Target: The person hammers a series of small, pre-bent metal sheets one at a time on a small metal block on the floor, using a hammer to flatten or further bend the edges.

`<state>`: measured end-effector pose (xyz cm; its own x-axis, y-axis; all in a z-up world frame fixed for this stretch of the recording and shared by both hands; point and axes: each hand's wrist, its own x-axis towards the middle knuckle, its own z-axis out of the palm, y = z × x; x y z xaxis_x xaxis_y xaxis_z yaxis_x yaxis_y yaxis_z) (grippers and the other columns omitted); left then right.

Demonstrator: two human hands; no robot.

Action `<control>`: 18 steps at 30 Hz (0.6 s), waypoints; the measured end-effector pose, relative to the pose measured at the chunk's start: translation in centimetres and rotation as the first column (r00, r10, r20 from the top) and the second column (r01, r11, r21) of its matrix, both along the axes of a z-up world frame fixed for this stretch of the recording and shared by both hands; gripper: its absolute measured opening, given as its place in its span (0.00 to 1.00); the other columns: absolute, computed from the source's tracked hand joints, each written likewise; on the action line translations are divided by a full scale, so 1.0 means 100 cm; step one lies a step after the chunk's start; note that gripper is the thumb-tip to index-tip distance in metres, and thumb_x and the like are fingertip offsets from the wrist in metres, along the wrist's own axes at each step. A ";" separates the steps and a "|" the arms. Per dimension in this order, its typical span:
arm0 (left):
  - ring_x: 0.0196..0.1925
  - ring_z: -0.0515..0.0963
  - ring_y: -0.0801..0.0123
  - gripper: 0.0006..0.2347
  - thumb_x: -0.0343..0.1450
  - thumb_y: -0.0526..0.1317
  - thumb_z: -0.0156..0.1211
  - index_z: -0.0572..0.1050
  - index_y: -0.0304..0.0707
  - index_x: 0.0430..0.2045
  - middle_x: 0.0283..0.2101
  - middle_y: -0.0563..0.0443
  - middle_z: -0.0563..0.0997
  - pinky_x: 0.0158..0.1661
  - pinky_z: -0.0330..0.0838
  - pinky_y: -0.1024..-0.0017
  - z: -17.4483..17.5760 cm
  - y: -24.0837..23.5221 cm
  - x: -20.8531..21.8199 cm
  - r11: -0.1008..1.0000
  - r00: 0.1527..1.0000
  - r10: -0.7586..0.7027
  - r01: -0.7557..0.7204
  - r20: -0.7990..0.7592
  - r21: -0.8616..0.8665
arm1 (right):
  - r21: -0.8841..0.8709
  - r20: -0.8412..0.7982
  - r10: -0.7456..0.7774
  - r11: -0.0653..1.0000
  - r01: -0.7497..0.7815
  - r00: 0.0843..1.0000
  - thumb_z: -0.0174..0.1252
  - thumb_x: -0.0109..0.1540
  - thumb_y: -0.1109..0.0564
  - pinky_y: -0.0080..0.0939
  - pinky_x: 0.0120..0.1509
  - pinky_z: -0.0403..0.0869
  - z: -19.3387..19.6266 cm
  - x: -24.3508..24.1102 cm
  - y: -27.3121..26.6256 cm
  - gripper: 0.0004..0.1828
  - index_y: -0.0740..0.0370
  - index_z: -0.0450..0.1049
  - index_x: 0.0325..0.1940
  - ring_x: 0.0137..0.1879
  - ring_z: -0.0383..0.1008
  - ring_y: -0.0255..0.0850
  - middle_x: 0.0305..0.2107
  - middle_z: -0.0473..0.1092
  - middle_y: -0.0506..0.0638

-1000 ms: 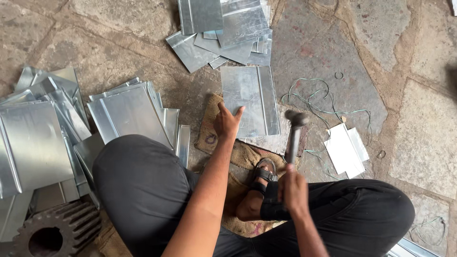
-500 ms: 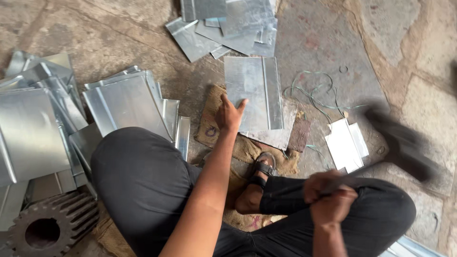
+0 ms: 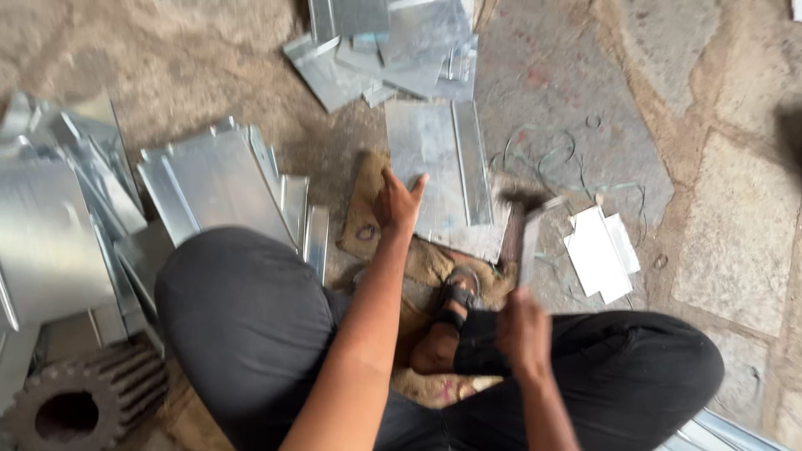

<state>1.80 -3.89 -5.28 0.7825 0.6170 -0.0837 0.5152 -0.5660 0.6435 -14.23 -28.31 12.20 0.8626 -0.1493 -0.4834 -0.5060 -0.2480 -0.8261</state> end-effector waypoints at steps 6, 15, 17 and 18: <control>0.25 0.85 0.58 0.37 0.68 0.68 0.57 0.63 0.29 0.55 0.29 0.39 0.82 0.21 0.79 0.67 0.004 0.000 0.002 0.985 0.989 -0.036 0.011 -0.141 -0.174 | 0.206 0.693 0.004 0.957 -0.204 0.721 0.44 0.71 0.30 0.34 0.18 0.56 0.068 0.016 -0.027 0.31 0.59 0.64 0.33 0.15 0.55 0.29 0.13 0.59 0.46; 0.25 0.84 0.58 0.37 0.69 0.67 0.56 0.62 0.28 0.57 0.31 0.37 0.83 0.20 0.78 0.67 -0.005 -0.001 -0.001 0.992 0.998 -0.032 0.025 -0.054 -0.124 | -0.198 0.066 0.178 0.967 -0.162 0.982 0.39 0.73 0.34 0.36 0.18 0.53 -0.040 -0.015 0.015 0.30 0.56 0.62 0.26 0.17 0.53 0.32 0.14 0.57 0.42; 0.26 0.85 0.57 0.37 0.69 0.67 0.57 0.63 0.27 0.55 0.34 0.35 0.83 0.18 0.78 0.68 -0.004 0.001 0.006 0.997 1.000 -0.010 0.009 -0.013 -0.076 | 0.058 -0.142 0.052 0.997 -0.044 0.989 0.40 0.73 0.35 0.37 0.17 0.50 -0.021 -0.011 0.018 0.29 0.55 0.59 0.26 0.17 0.50 0.33 0.15 0.54 0.41; 0.26 0.84 0.56 0.37 0.69 0.68 0.57 0.64 0.29 0.54 0.33 0.36 0.83 0.19 0.77 0.67 -0.006 0.002 0.007 1.000 1.000 0.002 -0.002 0.017 -0.018 | -0.003 -0.067 0.048 0.999 -0.049 0.997 0.38 0.72 0.34 0.36 0.16 0.52 -0.005 -0.007 0.015 0.30 0.55 0.61 0.26 0.16 0.51 0.32 0.14 0.55 0.41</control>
<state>2.48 -3.70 -5.83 0.7825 0.6173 -0.0814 0.5055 -0.5534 0.6620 -14.98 -26.78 11.73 0.8344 -0.1104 -0.5400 -0.5476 -0.2774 -0.7894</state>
